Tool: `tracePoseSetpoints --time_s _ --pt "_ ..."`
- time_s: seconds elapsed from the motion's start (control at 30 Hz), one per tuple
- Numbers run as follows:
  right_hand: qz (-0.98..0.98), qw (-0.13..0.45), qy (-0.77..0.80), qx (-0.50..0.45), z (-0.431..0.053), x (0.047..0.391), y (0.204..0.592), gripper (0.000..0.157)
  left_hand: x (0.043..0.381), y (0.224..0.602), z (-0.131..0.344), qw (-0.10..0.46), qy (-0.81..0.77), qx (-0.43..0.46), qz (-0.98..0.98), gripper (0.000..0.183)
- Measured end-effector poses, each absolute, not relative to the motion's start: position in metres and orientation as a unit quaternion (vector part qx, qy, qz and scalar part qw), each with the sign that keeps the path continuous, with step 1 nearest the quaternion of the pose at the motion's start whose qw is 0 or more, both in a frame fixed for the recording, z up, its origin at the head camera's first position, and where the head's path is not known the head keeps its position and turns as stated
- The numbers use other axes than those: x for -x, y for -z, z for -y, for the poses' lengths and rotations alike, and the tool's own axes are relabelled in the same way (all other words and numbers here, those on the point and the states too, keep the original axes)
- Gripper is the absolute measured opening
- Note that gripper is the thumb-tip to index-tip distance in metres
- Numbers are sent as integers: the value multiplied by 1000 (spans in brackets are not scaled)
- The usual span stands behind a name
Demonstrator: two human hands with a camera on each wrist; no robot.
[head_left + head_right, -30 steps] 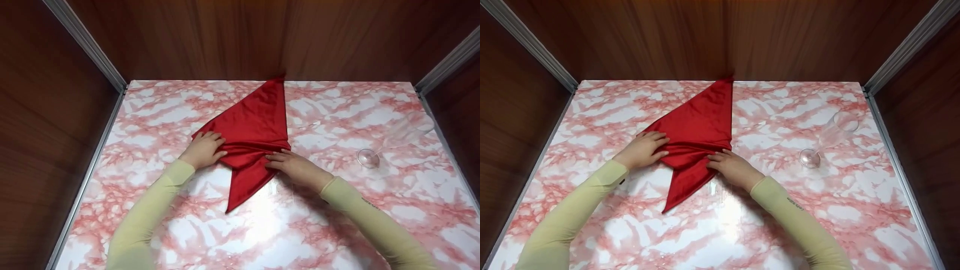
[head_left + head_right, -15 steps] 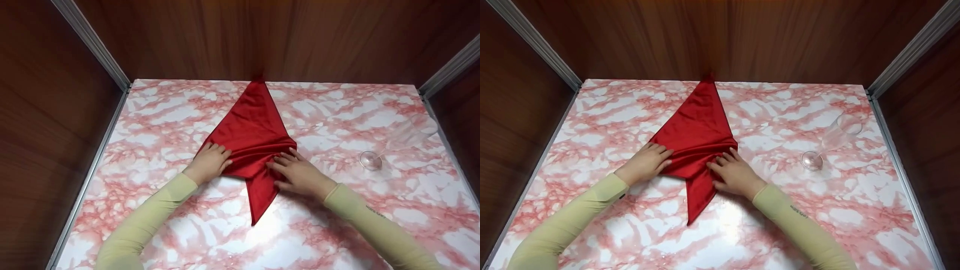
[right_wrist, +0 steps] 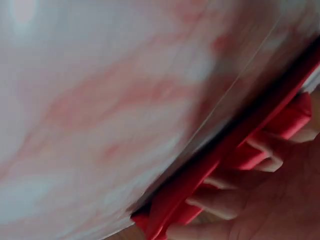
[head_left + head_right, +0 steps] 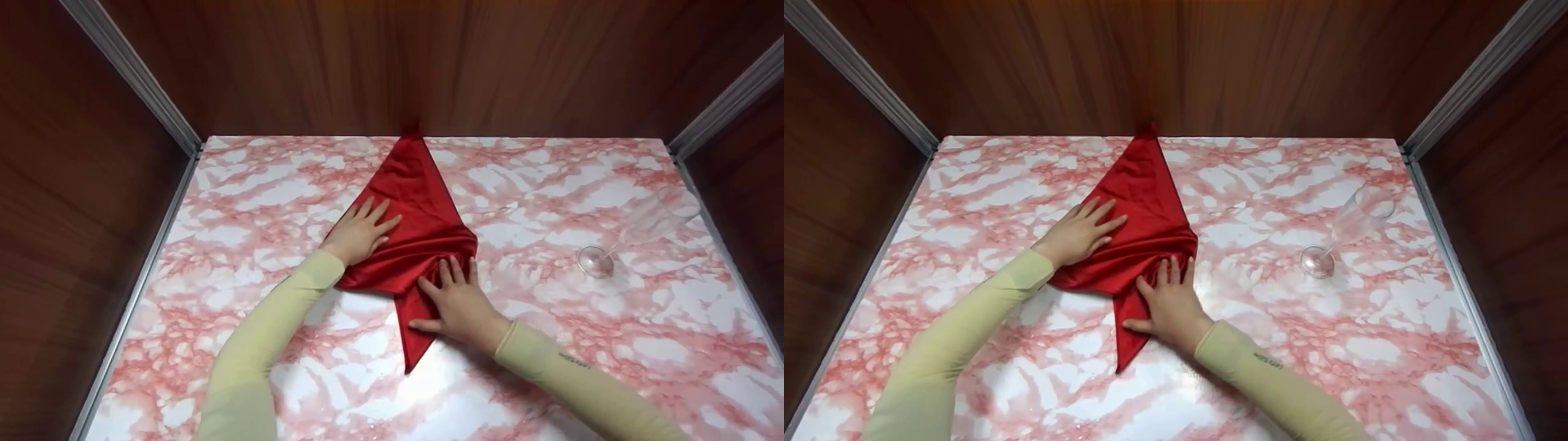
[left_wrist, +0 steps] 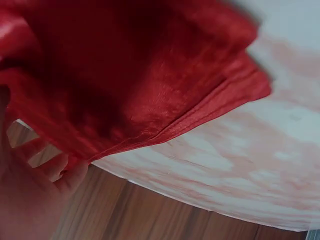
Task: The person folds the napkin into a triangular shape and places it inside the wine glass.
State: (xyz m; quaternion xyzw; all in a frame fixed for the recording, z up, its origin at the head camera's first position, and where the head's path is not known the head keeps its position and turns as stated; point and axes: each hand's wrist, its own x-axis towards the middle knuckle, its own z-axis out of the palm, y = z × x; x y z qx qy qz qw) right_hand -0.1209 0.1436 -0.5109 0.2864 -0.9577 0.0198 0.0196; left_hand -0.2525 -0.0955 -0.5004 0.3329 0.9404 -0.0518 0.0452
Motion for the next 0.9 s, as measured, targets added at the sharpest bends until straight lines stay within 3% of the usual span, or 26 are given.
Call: tracePoseSetpoints --time_s 0.2,0.4,0.9 --pt "969 47 -8 -242 -123 113 518 99 262 507 95 88 33 -319 -943 53" --pt "972 47 47 -224 -117 110 518 107 265 511 94 87 17 -322 -943 52" --pt "954 25 13 -298 -150 112 515 93 255 511 105 80 9 -301 -950 54"
